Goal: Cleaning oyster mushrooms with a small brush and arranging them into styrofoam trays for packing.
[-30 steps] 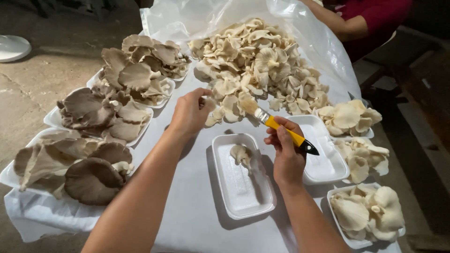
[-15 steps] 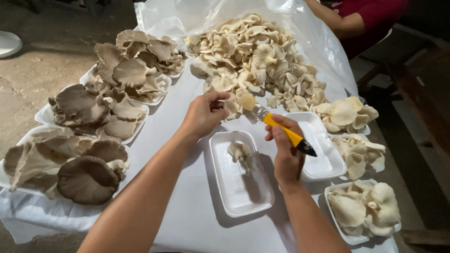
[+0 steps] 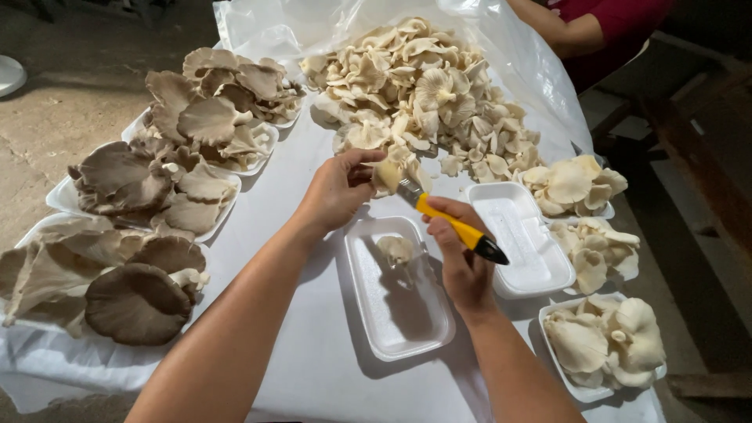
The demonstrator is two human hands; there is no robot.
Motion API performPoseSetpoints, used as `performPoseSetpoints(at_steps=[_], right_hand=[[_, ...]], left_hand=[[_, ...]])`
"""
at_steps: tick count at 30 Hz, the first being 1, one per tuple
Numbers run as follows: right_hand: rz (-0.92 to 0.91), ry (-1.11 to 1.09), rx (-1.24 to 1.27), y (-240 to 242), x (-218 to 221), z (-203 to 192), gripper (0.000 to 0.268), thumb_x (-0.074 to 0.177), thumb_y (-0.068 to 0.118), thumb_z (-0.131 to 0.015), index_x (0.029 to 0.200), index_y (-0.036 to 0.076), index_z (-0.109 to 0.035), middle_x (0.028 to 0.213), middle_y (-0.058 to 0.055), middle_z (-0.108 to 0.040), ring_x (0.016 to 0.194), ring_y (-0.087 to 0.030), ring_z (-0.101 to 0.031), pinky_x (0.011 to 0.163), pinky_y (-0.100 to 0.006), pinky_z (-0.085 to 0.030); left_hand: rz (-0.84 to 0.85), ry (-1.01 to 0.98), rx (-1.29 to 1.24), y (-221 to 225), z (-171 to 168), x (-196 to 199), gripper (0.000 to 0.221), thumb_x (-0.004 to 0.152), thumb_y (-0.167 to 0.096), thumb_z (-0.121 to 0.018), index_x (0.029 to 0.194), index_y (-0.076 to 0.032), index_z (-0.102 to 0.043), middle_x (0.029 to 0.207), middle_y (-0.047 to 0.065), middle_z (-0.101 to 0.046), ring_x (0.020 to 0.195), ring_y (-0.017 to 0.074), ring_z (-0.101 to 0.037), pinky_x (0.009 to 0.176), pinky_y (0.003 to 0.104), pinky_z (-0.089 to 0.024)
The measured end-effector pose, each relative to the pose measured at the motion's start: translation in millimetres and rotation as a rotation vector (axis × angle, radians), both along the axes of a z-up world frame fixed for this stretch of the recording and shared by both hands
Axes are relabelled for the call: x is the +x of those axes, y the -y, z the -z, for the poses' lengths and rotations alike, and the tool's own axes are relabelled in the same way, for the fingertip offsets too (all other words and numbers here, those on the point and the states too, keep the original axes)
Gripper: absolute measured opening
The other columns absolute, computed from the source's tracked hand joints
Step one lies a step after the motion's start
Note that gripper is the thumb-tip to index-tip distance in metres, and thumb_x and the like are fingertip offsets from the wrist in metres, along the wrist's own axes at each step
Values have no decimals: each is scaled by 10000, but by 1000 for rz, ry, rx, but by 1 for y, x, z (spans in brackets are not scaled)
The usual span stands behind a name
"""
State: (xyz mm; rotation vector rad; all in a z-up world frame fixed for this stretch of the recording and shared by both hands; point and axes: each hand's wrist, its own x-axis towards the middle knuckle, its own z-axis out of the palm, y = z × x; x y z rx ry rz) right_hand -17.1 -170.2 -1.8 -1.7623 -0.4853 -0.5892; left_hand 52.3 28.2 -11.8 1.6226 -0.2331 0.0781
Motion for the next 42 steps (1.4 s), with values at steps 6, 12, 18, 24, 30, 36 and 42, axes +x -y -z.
performPoseSetpoints(at_steps=[6, 12, 18, 24, 30, 36, 42], right_hand=[[41, -23, -26, 7, 5, 4, 217, 1003, 189, -612, 1097, 52, -751, 778, -105, -688, 743, -173, -671, 796, -318, -586], [2, 33, 27, 3, 0, 1, 257, 1022, 218, -580, 1144, 44, -725, 837, -127, -693, 782, -167, -652, 820, -323, -575], [36, 22, -62, 1, 0, -2, 243, 1014, 212, -592, 1106, 42, -739, 801, -108, -694, 775, -176, -651, 790, -345, -581], [156, -26, -68, 9, 8, 4, 274, 1047, 229, -556, 1184, 47, -709, 867, -153, -687, 769, -199, -632, 811, -348, -568], [184, -62, -14, 7, 8, 2, 260, 1045, 243, -574, 1166, 57, -710, 861, -142, -679, 749, -184, -619, 796, -339, -566], [196, -120, -14, 7, 7, 1, 282, 1039, 270, -572, 1157, 53, -707, 863, -162, -674, 756, -214, -628, 798, -354, -558], [202, -129, -17, 9, 9, 3, 275, 1041, 260, -571, 1152, 50, -707, 850, -155, -667, 735, -200, -627, 782, -343, -550]], left_hand=[[-15, 8, 18, -2, -12, -12, 515, 816, 145, -594, 1312, 22, -658, 1135, 262, -722, 1151, 327, -697, 980, 406, -573], [-18, 12, 69, -9, 21, 18, 534, 829, 117, -612, 1334, -48, -667, 1066, 183, -728, 1048, 250, -700, 929, 385, -586], [-22, 9, 87, -9, 5, 5, 512, 819, 107, -601, 1295, -58, -694, 1054, 196, -750, 1043, 275, -726, 918, 394, -599], [-67, -33, 138, -5, -25, -17, 390, 824, 17, -610, 1152, -119, -774, 1022, 170, -748, 948, 254, -766, 837, 386, -625], [-52, 10, 209, -2, -22, -14, 217, 840, -82, -696, 1035, -71, -791, 847, 132, -753, 686, 180, -705, 644, 343, -591], [240, 21, 555, -3, -45, -33, 225, 757, -172, -661, 924, -80, -781, 841, 141, -778, 822, 340, -741, 797, 466, -587], [270, 49, 812, 0, -34, -39, 186, 751, -23, -667, 863, -79, -806, 736, 96, -734, 720, 283, -736, 732, 395, -606]])
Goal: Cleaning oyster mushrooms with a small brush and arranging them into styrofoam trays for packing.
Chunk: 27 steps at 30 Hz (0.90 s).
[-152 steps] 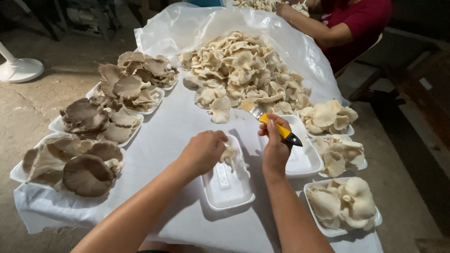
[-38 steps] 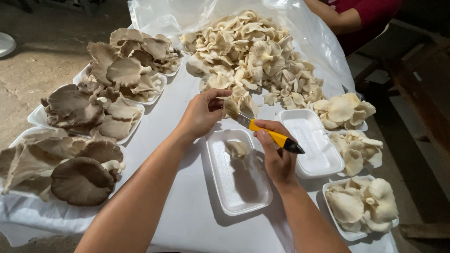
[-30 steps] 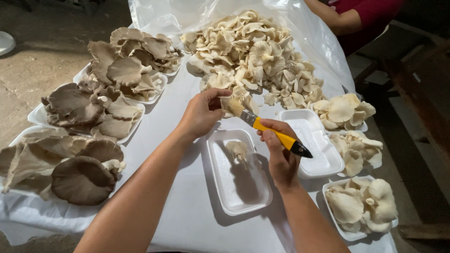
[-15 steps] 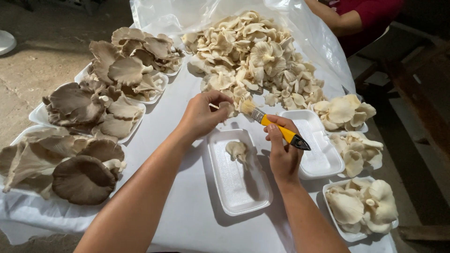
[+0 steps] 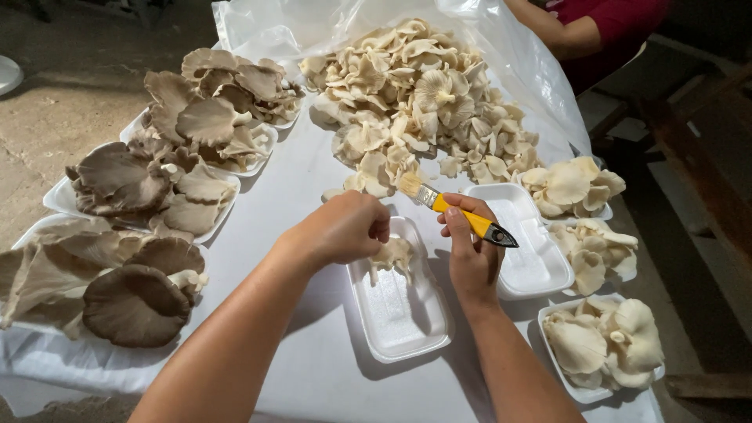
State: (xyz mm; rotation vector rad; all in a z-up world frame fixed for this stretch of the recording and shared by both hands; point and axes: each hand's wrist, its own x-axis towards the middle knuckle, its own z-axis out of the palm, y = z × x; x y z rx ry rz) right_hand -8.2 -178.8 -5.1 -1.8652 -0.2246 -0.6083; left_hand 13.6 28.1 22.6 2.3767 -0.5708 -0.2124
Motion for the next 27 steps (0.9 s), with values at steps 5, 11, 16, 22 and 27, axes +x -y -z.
performPoseSetpoints(at_steps=[5, 11, 16, 22, 27], right_hand=[[12, -29, 21, -2, -2, -2, 263, 1032, 247, -576, 1146, 54, -715, 833, -138, -667, 726, -184, -612, 772, -328, -541], [9, -32, 63, -4, -2, -2, 269, 1033, 244, -573, 1158, 51, -714, 842, -149, -672, 726, -187, -613, 779, -331, -545], [42, -67, 68, -3, 0, -6, 289, 1021, 273, -587, 1169, 61, -716, 844, -138, -670, 722, -182, -610, 764, -311, -542], [63, -75, 45, 1, 2, 2, 276, 1011, 242, -584, 1142, 40, -717, 835, -144, -685, 726, -186, -629, 764, -338, -553], [53, -74, 21, 2, 6, 4, 296, 1032, 259, -567, 1167, 39, -711, 855, -163, -680, 733, -197, -633, 778, -340, -551]], left_hand=[[-132, 118, -44, -8, 11, 21, 263, 865, -225, -650, 1034, -90, -800, 938, 168, -781, 933, 435, -738, 827, 555, -587], [-511, 369, -30, -33, 60, 60, 189, 915, -209, -642, 1036, -171, -781, 929, 93, -717, 937, 357, -727, 845, 472, -587], [-238, 329, -181, 2, 12, 18, 213, 881, -198, -686, 1039, -78, -764, 904, 216, -726, 950, 474, -699, 827, 562, -562], [76, 394, 147, 32, 35, 2, 237, 787, -253, -753, 1001, -157, -788, 759, 104, -728, 831, 352, -725, 792, 448, -595], [68, 267, 79, 23, 24, 2, 243, 807, -144, -677, 1009, -97, -805, 763, 167, -749, 765, 379, -738, 757, 448, -603]])
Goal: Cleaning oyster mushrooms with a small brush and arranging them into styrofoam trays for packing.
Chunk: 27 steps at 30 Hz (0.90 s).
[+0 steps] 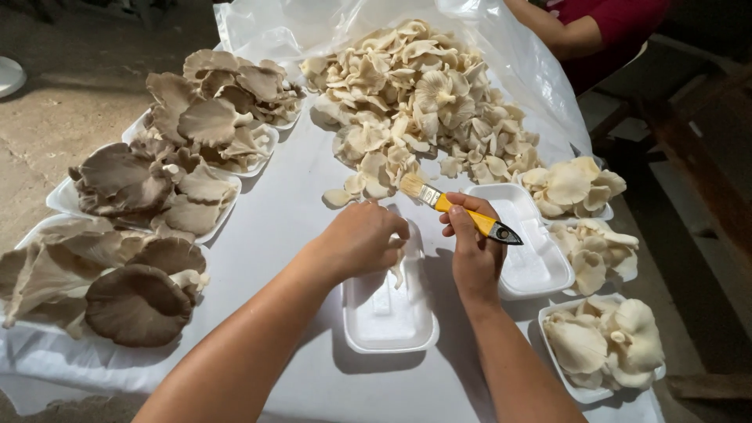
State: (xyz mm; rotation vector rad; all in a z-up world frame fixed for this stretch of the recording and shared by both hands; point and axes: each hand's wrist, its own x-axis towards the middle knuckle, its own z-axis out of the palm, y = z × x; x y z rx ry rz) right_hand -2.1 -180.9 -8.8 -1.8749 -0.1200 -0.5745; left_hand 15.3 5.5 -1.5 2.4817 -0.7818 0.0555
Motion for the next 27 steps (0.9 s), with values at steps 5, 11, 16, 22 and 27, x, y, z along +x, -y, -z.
performPoseSetpoints(at_steps=[5, 11, 16, 22, 27], right_hand=[[-2, 7, -3, 1, -1, 0, 293, 1035, 257, -569, 1166, 37, -712, 849, -157, -682, 733, -198, -638, 775, -346, -551], [-6, 24, 20, 0, -2, -1, 283, 1031, 269, -581, 1150, 53, -721, 832, -142, -680, 722, -194, -635, 764, -343, -548], [1, 21, -16, 1, -2, -2, 288, 1037, 262, -576, 1151, 39, -719, 831, -160, -680, 711, -198, -635, 767, -344, -548], [-23, 1, 69, -9, -9, -6, 277, 1005, 275, -601, 1112, 59, -738, 788, -129, -681, 691, -180, -635, 739, -328, -542], [-300, 46, 36, -16, -13, -9, 310, 1034, 223, -562, 1229, 17, -688, 938, -190, -721, 938, -260, -728, 980, -430, -536]], left_hand=[[-61, -9, -17, 0, 0, 6, 264, 783, -119, -662, 998, -96, -814, 724, 136, -745, 736, 336, -738, 742, 407, -615], [-131, -103, -222, -2, 1, 11, 216, 830, -181, -661, 951, -69, -800, 683, 135, -728, 685, 334, -736, 678, 423, -614], [-124, -83, -153, -5, -9, 2, 186, 842, -155, -685, 912, -38, -811, 707, 164, -741, 718, 334, -747, 744, 398, -622], [-288, -96, -293, -34, -25, 15, 308, 945, -208, -567, 989, 9, -781, 832, 241, -750, 876, 471, -727, 800, 567, -576], [-581, 220, -104, -59, 21, 48, 255, 907, -98, -555, 1046, -59, -765, 874, 168, -700, 876, 391, -724, 760, 456, -605]])
